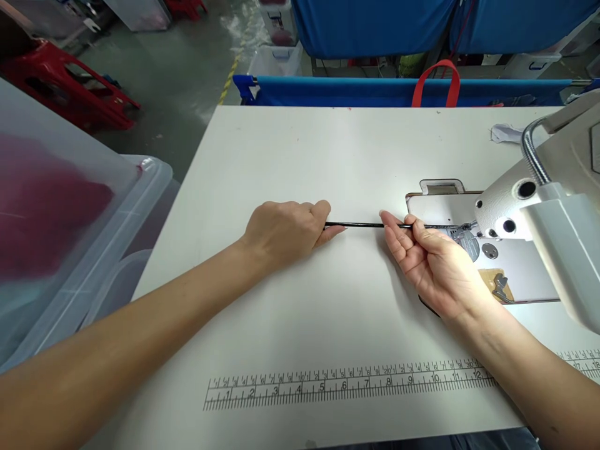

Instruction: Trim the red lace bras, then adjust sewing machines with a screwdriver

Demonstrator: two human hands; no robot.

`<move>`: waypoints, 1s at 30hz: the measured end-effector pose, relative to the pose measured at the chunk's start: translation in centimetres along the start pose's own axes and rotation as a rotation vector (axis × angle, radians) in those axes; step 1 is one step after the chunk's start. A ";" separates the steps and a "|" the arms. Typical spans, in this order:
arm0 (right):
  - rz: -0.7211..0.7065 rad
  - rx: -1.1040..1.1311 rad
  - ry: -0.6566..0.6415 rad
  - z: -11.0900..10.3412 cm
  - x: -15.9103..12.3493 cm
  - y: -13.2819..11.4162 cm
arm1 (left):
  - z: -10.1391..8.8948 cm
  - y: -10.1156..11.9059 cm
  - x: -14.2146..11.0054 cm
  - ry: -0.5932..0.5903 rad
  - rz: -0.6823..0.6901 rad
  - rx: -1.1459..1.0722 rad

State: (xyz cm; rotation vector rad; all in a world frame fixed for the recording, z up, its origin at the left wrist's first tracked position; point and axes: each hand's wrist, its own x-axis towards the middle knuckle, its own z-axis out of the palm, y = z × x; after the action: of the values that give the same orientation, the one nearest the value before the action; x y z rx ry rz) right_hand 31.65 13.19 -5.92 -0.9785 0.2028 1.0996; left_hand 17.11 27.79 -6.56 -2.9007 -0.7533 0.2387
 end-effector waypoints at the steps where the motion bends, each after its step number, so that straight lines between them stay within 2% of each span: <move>1: 0.001 -0.005 -0.001 0.0 0.0 0.0 | 0.0 0.0 0.0 -0.001 -0.002 -0.002; 8: 0.010 0.015 0.010 0.1 -0.1 -0.1 | 0.3 -0.1 0.1 0.026 0.014 -0.006; 21: -0.009 0.054 0.054 0.5 0.0 0.1 | -0.1 -0.2 1.0 -0.097 0.003 0.046; 26: 0.060 0.145 0.074 0.4 0.2 -0.4 | -0.6 -0.9 2.1 -0.026 0.022 -0.010; 30: 0.069 0.149 0.041 0.1 0.3 -0.5 | -0.4 -0.5 1.2 -0.042 0.013 -0.021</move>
State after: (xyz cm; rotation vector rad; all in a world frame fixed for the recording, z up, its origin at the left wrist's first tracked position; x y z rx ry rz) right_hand 32.16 13.43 -5.72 -0.8666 0.3497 1.1116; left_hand 18.04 28.78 -6.20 -2.9302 -0.7477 0.2956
